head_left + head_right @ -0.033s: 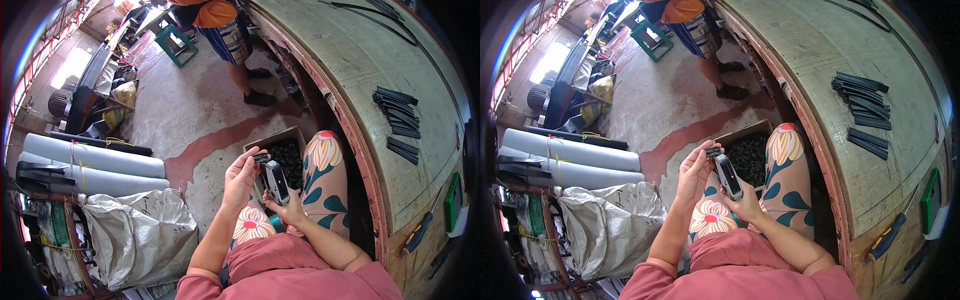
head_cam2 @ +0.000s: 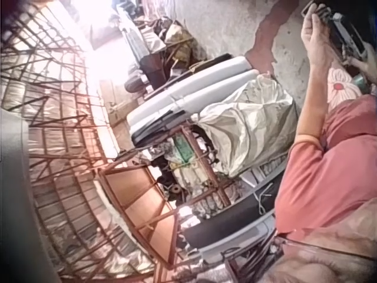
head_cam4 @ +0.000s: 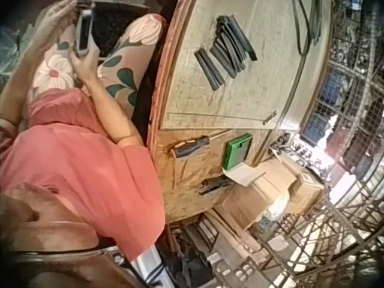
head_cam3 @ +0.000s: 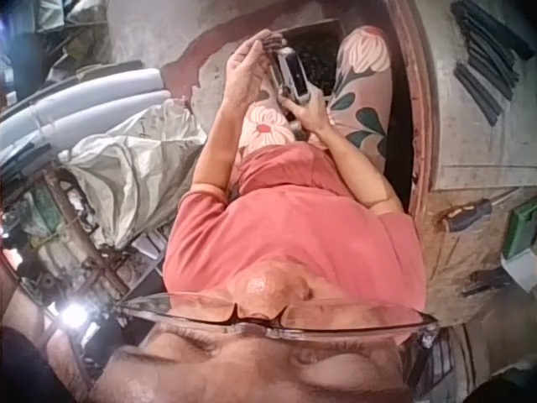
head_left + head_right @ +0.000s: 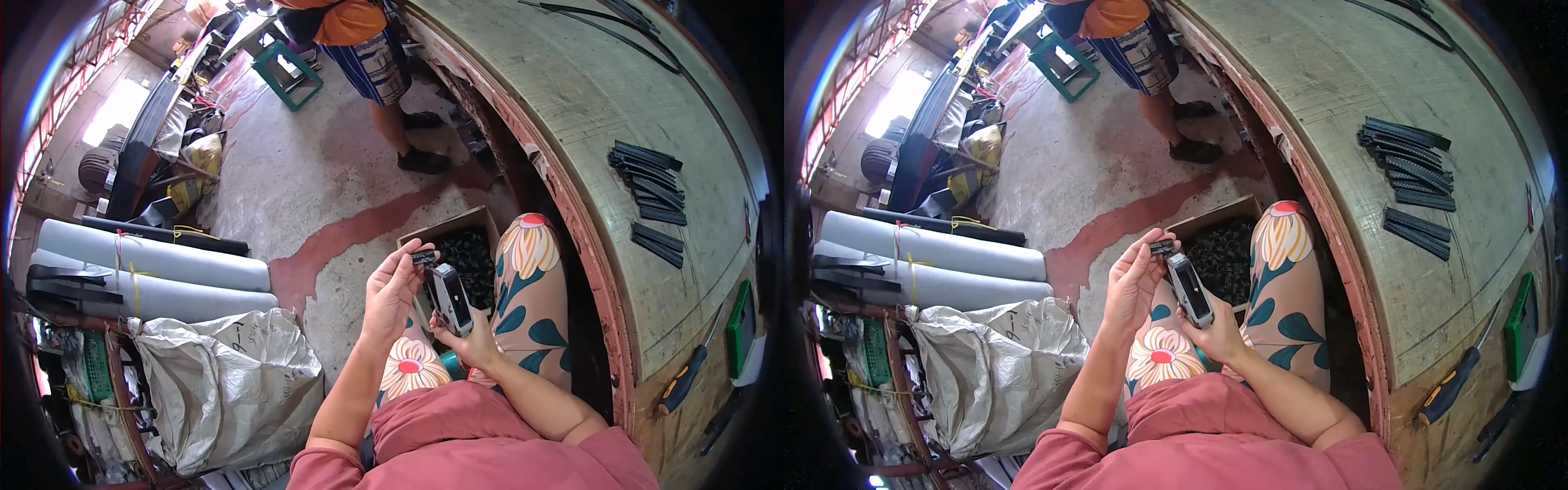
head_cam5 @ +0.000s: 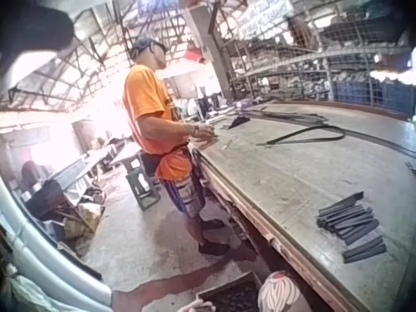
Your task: Assembling small plastic components using a handheld tool in a workshop environment.
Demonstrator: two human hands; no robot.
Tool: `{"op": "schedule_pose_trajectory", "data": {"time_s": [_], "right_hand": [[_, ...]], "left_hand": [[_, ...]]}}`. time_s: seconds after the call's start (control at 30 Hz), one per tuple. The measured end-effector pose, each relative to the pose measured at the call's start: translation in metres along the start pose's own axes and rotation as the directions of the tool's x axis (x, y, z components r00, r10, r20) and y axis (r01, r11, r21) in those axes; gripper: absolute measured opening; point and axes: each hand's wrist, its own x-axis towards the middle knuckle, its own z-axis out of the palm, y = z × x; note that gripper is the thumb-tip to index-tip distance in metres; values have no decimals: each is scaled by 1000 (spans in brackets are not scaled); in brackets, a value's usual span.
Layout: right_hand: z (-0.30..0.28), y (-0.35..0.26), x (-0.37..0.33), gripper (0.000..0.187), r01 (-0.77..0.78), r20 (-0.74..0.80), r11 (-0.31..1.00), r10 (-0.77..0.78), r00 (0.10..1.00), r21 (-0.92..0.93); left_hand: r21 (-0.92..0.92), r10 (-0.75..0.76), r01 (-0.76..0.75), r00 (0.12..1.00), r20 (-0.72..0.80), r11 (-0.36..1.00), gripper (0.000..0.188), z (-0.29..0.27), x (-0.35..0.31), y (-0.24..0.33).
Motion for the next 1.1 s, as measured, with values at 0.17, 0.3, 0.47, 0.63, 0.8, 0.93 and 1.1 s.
{"op": "schedule_pose_trajectory", "data": {"time_s": [0.17,0.3,0.47,0.63,0.8,0.93,1.1], "right_hand": [[-2,9,-4,24,7,43,1000,-7,999,-4],[2,8,-3,23,-14,21,999,14,1000,31],[-10,9,-2,21,-26,-84,999,27,996,23],[-7,55,5,29,-134,-340,991,128,931,7],[-10,4,8,23,-121,-400,992,93,912,-45],[-7,-5,3,22,-197,-371,980,197,908,39],[-9,-8,-1,27,-161,-393,964,67,917,-213]], "left_hand": [[-74,2,-3,1000,-17,997,37,-2,3,9],[-78,9,-11,999,-38,997,37,-9,2,15],[-12,2,-2,1000,-24,1000,36,-4,7,13],[586,213,-163,977,-16,794,34,10,10,14],[635,310,-458,889,337,622,27,84,29,21],[536,270,-771,628,730,344,23,160,37,27],[399,248,-893,443,862,208,21,226,56,16]]}}
